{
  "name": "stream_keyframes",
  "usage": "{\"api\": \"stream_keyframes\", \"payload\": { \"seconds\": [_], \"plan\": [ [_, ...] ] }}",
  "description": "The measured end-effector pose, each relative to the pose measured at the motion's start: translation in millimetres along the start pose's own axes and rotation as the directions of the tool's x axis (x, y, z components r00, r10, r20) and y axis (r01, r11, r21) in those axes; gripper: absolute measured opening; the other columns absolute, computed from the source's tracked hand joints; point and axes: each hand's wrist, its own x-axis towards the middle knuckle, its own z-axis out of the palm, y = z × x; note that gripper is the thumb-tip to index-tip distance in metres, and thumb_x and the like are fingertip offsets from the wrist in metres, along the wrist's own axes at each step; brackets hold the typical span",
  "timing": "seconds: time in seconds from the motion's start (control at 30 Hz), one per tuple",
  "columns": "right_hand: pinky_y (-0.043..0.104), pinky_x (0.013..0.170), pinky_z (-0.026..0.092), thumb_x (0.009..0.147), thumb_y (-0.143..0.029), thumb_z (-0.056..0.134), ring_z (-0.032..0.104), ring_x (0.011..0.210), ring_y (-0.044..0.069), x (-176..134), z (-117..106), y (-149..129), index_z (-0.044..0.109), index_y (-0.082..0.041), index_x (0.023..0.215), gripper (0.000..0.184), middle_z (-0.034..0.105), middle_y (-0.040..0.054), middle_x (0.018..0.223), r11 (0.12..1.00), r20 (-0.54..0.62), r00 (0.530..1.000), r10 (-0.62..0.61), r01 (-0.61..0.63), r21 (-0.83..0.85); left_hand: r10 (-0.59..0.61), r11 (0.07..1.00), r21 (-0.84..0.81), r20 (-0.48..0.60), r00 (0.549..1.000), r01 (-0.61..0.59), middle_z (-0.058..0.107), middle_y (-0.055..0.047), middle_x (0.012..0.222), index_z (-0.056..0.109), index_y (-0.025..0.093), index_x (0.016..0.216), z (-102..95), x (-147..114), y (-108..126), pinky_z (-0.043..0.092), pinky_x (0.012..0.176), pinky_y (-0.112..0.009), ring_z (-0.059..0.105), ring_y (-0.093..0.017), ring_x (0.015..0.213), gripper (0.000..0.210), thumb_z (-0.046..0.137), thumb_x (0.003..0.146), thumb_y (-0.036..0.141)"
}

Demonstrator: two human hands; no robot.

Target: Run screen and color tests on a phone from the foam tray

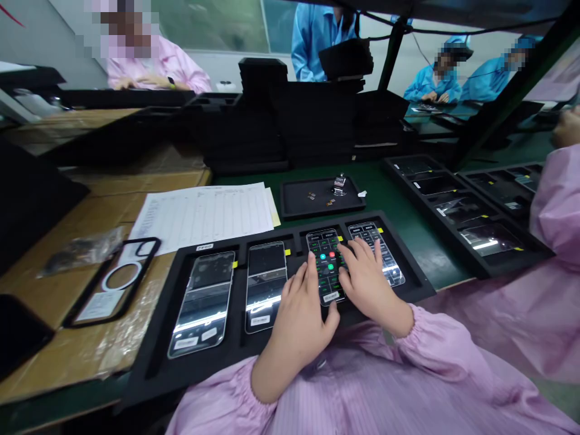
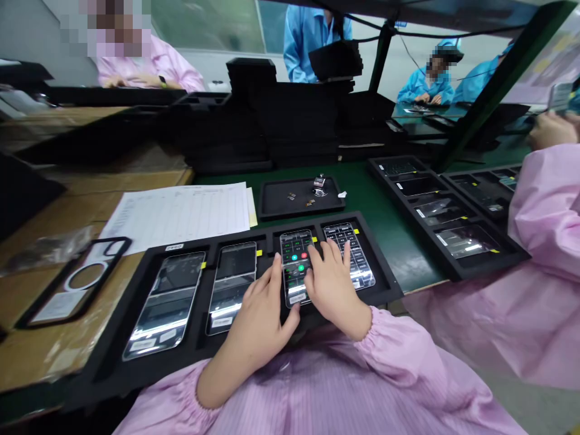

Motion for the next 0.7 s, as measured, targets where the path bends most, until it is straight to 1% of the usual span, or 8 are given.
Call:
{"api": "stream_keyframes", "payload": {
  "seconds": [0.1, 0.2, 0.3, 0.4, 0.53, 0.57, 0.6, 0.7],
  "plan": [
    [0.067, 0.115, 0.015, 0.093, -0.017, 0.040, 0.029, 0.141, 0.038, -1.6, -1.1, 0.5, 0.066, -0.015, 0.124, 0.041, 0.049, 0.0196, 0.136, 0.997, 0.001, 1.000, -0.020, 0.020, -0.076, 0.008, 1.000, -0.001, 0.001, 1.000, -0.008, 0.045, -0.026, 0.147, -0.010, 0.010, 0.155, 0.4, -0.6, -0.6, 0.042, 0.107, -0.058, 0.043, -0.037, 0.138, 0.090, 0.048, 0.089, 0.028],
    [0.066, 0.116, 0.014, 0.094, -0.017, 0.038, 0.030, 0.141, 0.035, -5.9, -3.6, 3.3, 0.062, -0.012, 0.129, 0.043, 0.047, 0.0192, 0.139, 0.997, -0.053, 0.998, -0.024, 0.020, -0.072, 0.007, 1.000, -0.012, 0.001, 1.000, -0.007, 0.043, -0.025, 0.150, -0.012, 0.012, 0.155, -0.9, -0.7, 0.0, 0.041, 0.108, -0.058, 0.042, -0.036, 0.139, 0.090, 0.047, 0.089, 0.027],
    [0.068, 0.116, 0.012, 0.092, -0.015, 0.038, 0.030, 0.141, 0.035, -10.8, -6.4, 9.9, 0.064, -0.011, 0.123, 0.040, 0.047, 0.0189, 0.139, 0.998, -0.101, 0.995, -0.021, 0.015, -0.061, -0.003, 1.000, -0.023, 0.014, 1.000, 0.004, 0.041, -0.024, 0.151, -0.012, 0.013, 0.155, -3.0, -0.6, 1.4, 0.039, 0.109, -0.058, 0.041, -0.036, 0.140, 0.088, 0.046, 0.090, 0.027],
    [0.070, 0.115, 0.011, 0.090, -0.013, 0.039, 0.026, 0.144, 0.036, -14.1, -7.2, 13.7, 0.069, -0.015, 0.112, 0.037, 0.044, 0.0175, 0.143, 0.998, -0.100, 0.994, -0.039, 0.033, -0.057, -0.005, 1.000, -0.031, 0.016, 1.000, 0.006, 0.040, -0.024, 0.152, -0.013, 0.014, 0.155, -3.9, -0.5, 2.1, 0.039, 0.109, -0.059, 0.039, -0.036, 0.141, 0.088, 0.046, 0.090, 0.026],
    [0.070, 0.114, 0.008, 0.088, -0.012, 0.040, 0.016, 0.147, 0.037, -14.9, -7.4, 10.8, 0.072, -0.018, 0.108, 0.038, 0.035, 0.0149, 0.153, 0.993, -0.070, 0.992, -0.105, 0.101, -0.055, -0.001, 0.999, -0.039, 0.016, 1.000, 0.001, 0.038, -0.024, 0.154, -0.013, 0.015, 0.155, -3.5, -0.7, 2.1, 0.039, 0.109, -0.059, 0.039, -0.037, 0.141, 0.087, 0.045, 0.090, 0.026],
    [0.070, 0.115, 0.007, 0.088, -0.012, 0.040, 0.017, 0.147, 0.037, -15.0, -8.1, 10.7, 0.071, -0.018, 0.109, 0.038, 0.036, 0.0147, 0.153, 0.993, -0.081, 0.991, -0.106, 0.102, -0.052, -0.002, 0.999, -0.041, 0.018, 1.000, 0.003, 0.038, -0.024, 0.154, -0.012, 0.014, 0.155, -3.5, -0.7, 2.1, 0.039, 0.110, -0.058, 0.039, -0.037, 0.142, 0.087, 0.045, 0.091, 0.026],
    [0.069, 0.115, 0.008, 0.089, -0.012, 0.039, 0.022, 0.146, 0.035, -15.3, -9.3, 11.8, 0.070, -0.017, 0.111, 0.039, 0.040, 0.0147, 0.150, 0.995, -0.105, 0.990, -0.095, 0.090, -0.045, -0.003, 0.999, -0.043, 0.018, 1.000, 0.004, 0.038, -0.024, 0.154, -0.011, 0.014, 0.155, -3.7, -0.7, 2.1, 0.038, 0.110, -0.058, 0.039, -0.036, 0.142, 0.086, 0.045, 0.091, 0.026],
    [0.062, 0.118, 0.014, 0.091, -0.015, 0.037, 0.043, 0.134, 0.029, -18.6, -14.9, 23.4, 0.063, -0.014, 0.120, 0.039, 0.057, 0.0140, 0.132, 0.999, -0.217, 0.976, 0.014, -0.021, -0.029, -0.014, 0.999, -0.051, 0.017, 1.000, 0.015, 0.038, -0.024, 0.153, -0.009, 0.012, 0.155, -4.8, -0.9, 2.6, 0.038, 0.111, -0.058, 0.038, -0.036, 0.142, 0.084, 0.044, 0.091, 0.027]
  ]
}}
